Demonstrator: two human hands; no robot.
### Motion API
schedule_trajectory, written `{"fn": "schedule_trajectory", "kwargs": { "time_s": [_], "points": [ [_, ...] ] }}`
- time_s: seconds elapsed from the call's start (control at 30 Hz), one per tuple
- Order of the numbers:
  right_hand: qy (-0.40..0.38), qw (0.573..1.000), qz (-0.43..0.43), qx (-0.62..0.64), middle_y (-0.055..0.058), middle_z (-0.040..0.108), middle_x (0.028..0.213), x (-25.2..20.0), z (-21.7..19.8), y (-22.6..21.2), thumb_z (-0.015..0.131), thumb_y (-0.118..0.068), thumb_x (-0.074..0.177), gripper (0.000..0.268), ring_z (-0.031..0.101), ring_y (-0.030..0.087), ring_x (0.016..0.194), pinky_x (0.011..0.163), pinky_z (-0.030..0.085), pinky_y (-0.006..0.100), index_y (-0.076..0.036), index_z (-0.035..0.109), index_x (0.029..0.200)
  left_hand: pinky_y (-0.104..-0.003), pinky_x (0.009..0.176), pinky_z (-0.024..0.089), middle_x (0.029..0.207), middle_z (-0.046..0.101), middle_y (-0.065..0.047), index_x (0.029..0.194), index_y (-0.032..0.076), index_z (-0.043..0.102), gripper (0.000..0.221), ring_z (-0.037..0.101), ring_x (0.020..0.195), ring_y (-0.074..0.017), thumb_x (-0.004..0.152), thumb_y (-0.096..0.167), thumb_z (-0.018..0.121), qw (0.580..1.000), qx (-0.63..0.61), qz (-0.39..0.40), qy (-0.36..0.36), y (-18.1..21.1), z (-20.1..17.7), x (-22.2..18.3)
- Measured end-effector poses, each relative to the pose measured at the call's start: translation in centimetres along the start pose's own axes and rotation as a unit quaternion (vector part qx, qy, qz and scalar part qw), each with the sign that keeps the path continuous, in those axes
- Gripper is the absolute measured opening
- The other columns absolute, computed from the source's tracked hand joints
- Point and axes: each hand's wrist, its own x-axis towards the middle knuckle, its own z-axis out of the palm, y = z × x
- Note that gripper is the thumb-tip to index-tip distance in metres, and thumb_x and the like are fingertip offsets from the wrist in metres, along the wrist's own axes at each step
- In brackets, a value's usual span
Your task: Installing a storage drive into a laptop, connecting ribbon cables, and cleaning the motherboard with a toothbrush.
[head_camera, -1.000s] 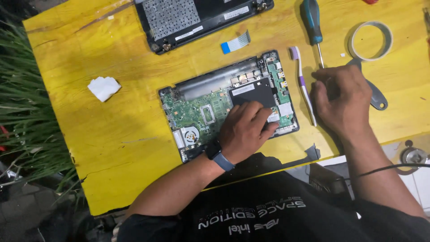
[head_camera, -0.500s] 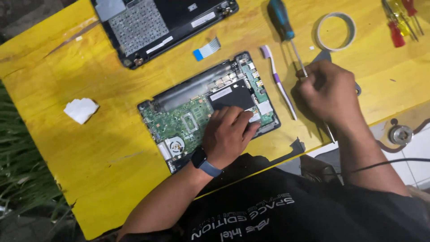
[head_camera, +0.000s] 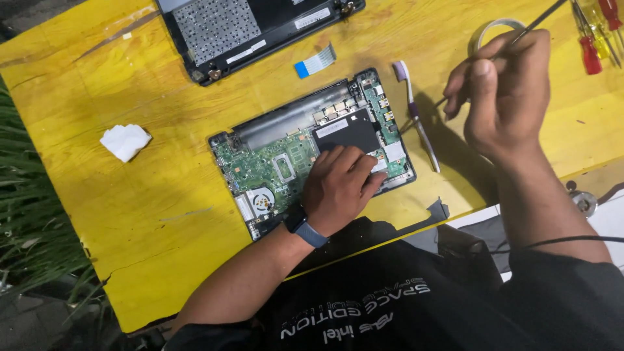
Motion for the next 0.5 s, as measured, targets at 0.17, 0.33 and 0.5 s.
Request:
{"fn": "schedule_trajectory", "kwargs": {
  "time_s": [0.17, 0.33, 0.5],
  "points": [
    [-0.026, 0.998, -0.055, -0.014, 0.022, 0.052, 0.077, 0.5, 1.0, 0.1, 0.031, -0.007, 0.12, 0.01, 0.058, 0.027, 0.059, 0.054, 0.047, 0.032, 0.002, 0.028, 0.118, -0.044, 0.059, 0.035, 0.09, 0.052, -0.008, 0.096, 0.011, 0.06, 0.019, 0.048, 0.076, -0.0332, 0.098, 0.023, 0.075, 1.0, 0.0, 0.006, -0.002, 0.0, -0.3, 0.3],
    [-0.028, 0.997, -0.076, -0.013, 0.025, 0.054, 0.079, 0.9, 1.1, 0.0, 0.032, -0.009, 0.12, 0.014, 0.057, 0.028, 0.057, 0.052, 0.043, 0.031, 0.004, 0.028, 0.117, -0.044, 0.059, 0.034, 0.088, 0.049, -0.007, 0.094, 0.012, 0.057, 0.022, 0.046, 0.075, -0.0329, 0.098, 0.023, 0.076, 1.0, 0.0, 0.002, 0.001, -0.1, -0.1, 0.1],
    [-0.036, 0.997, -0.072, -0.016, 0.025, 0.056, 0.078, 0.7, 1.3, 0.2, 0.033, -0.011, 0.12, 0.017, 0.058, 0.027, 0.055, 0.052, 0.043, 0.03, 0.004, 0.028, 0.117, -0.043, 0.06, 0.036, 0.089, 0.05, -0.007, 0.093, 0.012, 0.057, 0.024, 0.047, 0.075, -0.0321, 0.097, 0.023, 0.078, 1.0, 0.0, 0.005, 0.006, -0.1, -0.1, 0.1]
  ]
}}
